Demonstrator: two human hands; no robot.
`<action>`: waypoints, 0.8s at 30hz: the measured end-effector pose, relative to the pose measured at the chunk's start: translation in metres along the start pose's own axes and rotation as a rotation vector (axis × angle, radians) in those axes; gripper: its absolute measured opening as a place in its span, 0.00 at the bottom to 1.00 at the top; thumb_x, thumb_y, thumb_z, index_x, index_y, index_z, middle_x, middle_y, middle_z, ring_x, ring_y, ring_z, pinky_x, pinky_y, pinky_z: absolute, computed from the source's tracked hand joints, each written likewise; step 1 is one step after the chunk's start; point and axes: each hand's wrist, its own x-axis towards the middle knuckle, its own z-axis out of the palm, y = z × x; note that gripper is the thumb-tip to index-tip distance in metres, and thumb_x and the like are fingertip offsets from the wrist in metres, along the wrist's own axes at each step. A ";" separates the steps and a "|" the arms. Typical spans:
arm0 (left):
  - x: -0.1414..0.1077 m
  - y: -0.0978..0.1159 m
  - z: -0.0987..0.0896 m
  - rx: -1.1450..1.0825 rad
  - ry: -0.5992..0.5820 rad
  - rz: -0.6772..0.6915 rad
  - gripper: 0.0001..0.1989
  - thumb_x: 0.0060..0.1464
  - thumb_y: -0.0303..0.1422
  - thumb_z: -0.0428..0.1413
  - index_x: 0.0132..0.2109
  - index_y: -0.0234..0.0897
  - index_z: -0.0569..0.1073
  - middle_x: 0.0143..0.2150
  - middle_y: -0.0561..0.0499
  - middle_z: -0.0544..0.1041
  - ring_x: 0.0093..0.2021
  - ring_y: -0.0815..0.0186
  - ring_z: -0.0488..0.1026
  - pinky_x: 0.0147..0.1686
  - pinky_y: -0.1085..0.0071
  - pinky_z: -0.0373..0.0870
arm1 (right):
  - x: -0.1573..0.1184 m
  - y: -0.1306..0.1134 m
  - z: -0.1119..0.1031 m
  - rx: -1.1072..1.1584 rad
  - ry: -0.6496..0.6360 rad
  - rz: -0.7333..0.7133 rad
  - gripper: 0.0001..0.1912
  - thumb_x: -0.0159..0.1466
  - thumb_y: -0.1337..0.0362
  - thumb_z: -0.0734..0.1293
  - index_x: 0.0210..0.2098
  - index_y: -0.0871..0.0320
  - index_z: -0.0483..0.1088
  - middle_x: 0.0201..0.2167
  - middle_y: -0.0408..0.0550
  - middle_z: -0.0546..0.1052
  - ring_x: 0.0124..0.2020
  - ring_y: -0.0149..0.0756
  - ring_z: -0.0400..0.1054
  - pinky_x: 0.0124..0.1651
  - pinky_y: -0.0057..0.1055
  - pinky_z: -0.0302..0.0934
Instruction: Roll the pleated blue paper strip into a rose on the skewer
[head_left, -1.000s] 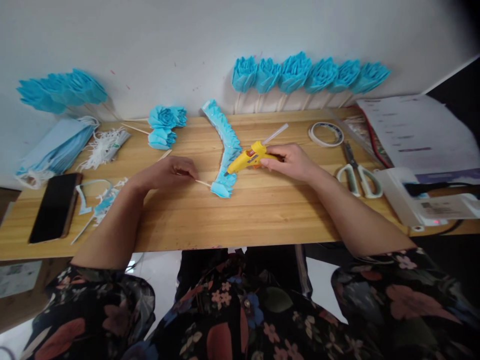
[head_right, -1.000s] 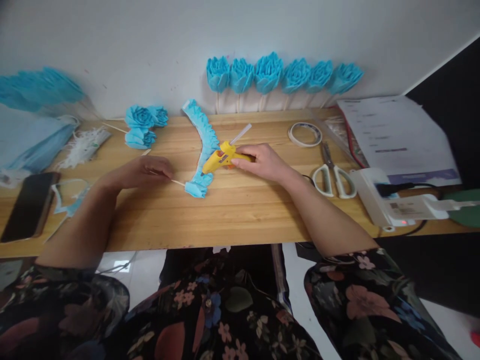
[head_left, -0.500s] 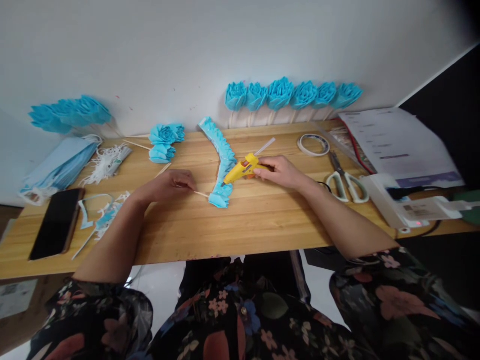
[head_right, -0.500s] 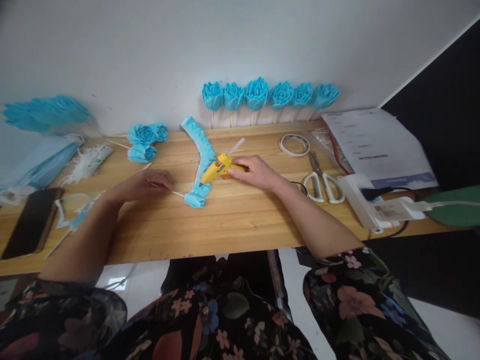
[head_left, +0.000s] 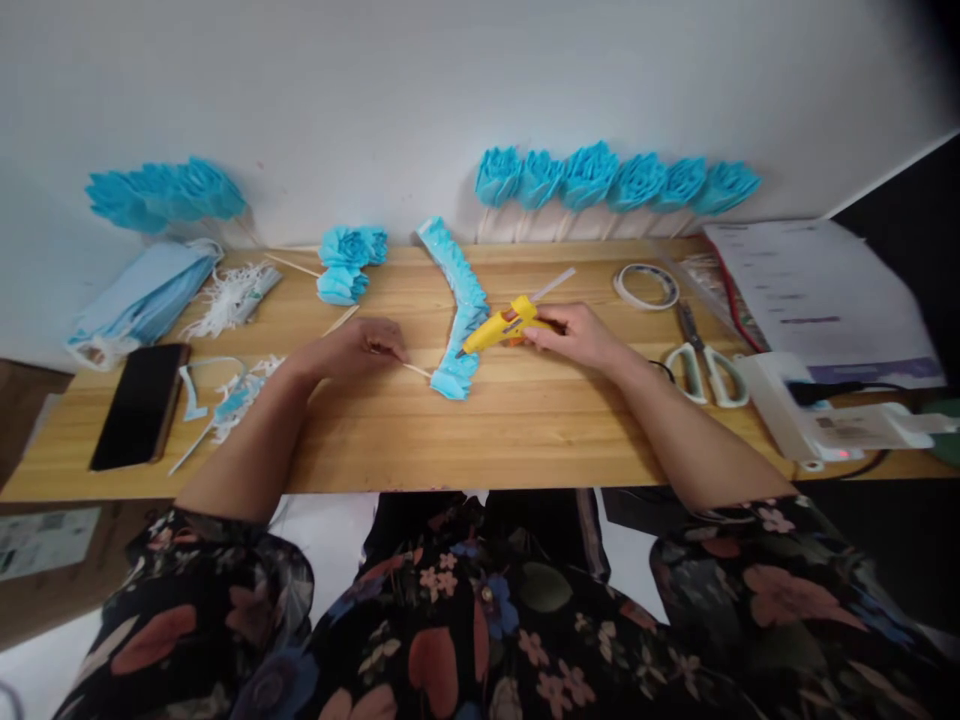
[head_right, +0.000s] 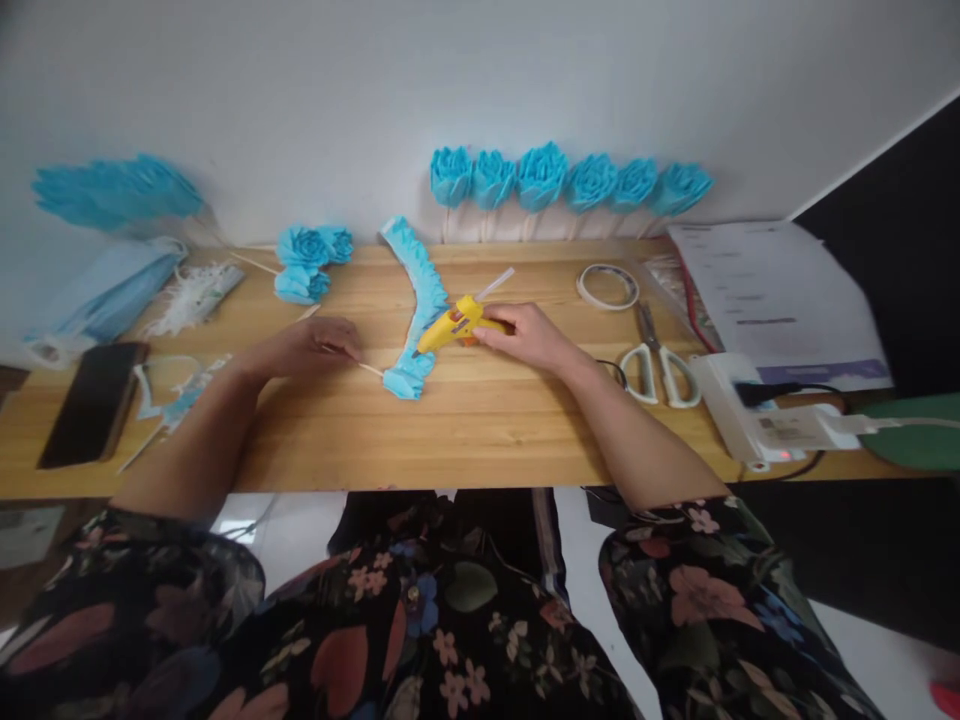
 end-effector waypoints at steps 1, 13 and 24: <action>0.000 0.000 0.000 -0.008 0.015 -0.016 0.21 0.71 0.52 0.65 0.40 0.39 0.88 0.40 0.42 0.86 0.39 0.62 0.80 0.41 0.70 0.76 | -0.001 0.001 0.000 0.003 0.006 0.006 0.25 0.70 0.39 0.72 0.39 0.56 0.83 0.26 0.44 0.77 0.27 0.34 0.62 0.32 0.35 0.51; -0.001 0.004 0.003 -0.050 0.012 -0.018 0.24 0.73 0.54 0.63 0.39 0.37 0.88 0.39 0.44 0.85 0.39 0.63 0.79 0.42 0.69 0.75 | -0.011 0.001 -0.006 0.068 0.088 0.104 0.27 0.69 0.34 0.74 0.43 0.52 0.87 0.27 0.49 0.81 0.28 0.41 0.67 0.30 0.38 0.58; -0.003 -0.002 0.006 -0.064 0.015 0.047 0.22 0.76 0.50 0.62 0.42 0.36 0.88 0.39 0.44 0.86 0.38 0.64 0.80 0.41 0.69 0.74 | -0.010 0.000 -0.003 0.009 0.017 0.062 0.28 0.68 0.37 0.74 0.43 0.56 0.85 0.29 0.46 0.80 0.26 0.34 0.64 0.32 0.35 0.56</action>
